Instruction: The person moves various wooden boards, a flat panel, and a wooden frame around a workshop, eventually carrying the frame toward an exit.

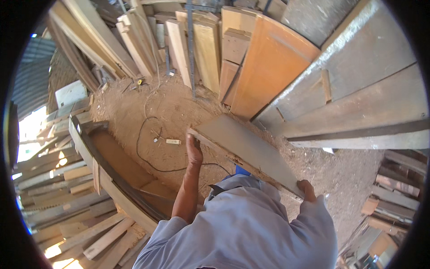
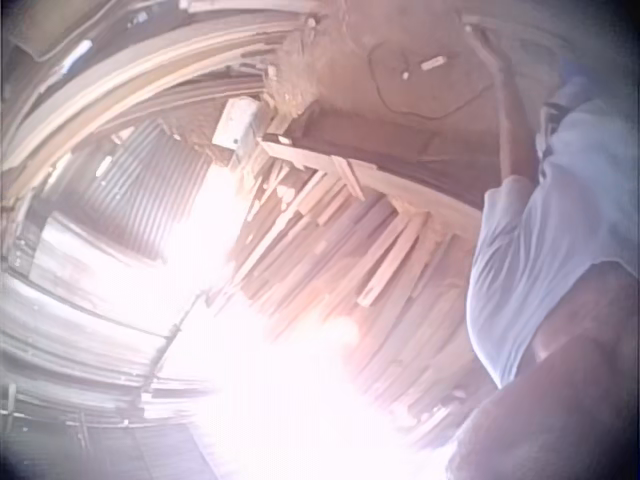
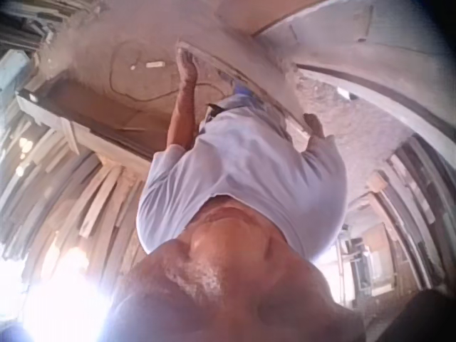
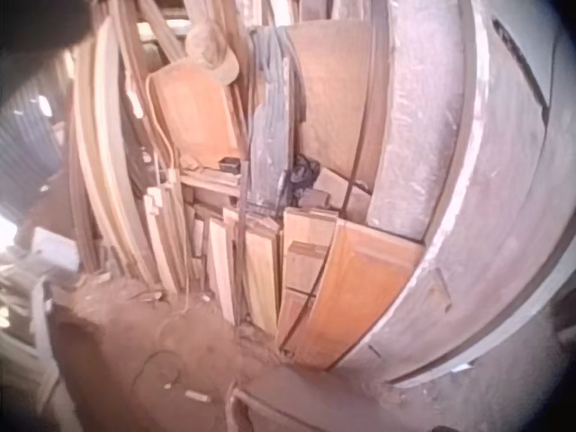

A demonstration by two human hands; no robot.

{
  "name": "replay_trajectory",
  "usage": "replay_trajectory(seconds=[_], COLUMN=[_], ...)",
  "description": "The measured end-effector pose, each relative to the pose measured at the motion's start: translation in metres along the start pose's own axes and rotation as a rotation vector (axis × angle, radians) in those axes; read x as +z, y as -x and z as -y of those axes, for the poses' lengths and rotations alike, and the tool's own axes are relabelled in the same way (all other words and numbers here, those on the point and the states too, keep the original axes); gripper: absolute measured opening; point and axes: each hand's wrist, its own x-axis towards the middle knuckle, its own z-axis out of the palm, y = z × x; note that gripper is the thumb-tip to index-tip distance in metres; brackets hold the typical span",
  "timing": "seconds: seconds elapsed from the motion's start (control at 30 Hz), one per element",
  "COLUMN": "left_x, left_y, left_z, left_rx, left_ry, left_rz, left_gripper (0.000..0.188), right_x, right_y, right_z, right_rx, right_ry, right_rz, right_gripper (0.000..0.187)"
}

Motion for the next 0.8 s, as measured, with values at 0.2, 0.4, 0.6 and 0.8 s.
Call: replay_trajectory(seconds=[0.2, 0.4, 0.6, 0.8], left_x=[0.006, 0.017, 0.031, 0.026], left_y=[-0.058, -0.097, -0.105, -0.102], left_z=[-0.006, 0.017, 0.013, -0.012], left_rx=[-0.016, 0.012, -0.075, -0.084], left_ry=[0.126, 0.257, 0.310, 0.460], left_rz=[-0.070, 0.016, 0.155, 0.046], left_gripper=[0.059, 0.044, 0.036, 0.034], right_x=[0.005, -0.023, -0.011, -0.027], right_y=[-0.006, -0.007, -0.043, 0.003], right_z=[0.002, 0.008, -0.004, 0.022], right_rx=[-0.032, -0.009, 0.001, -0.045], right_ry=[-0.040, -0.104, -0.100, -0.067], right_rz=[0.026, 0.081, 0.079, 0.058], right_gripper=[0.049, 0.057, 0.061, 0.063])
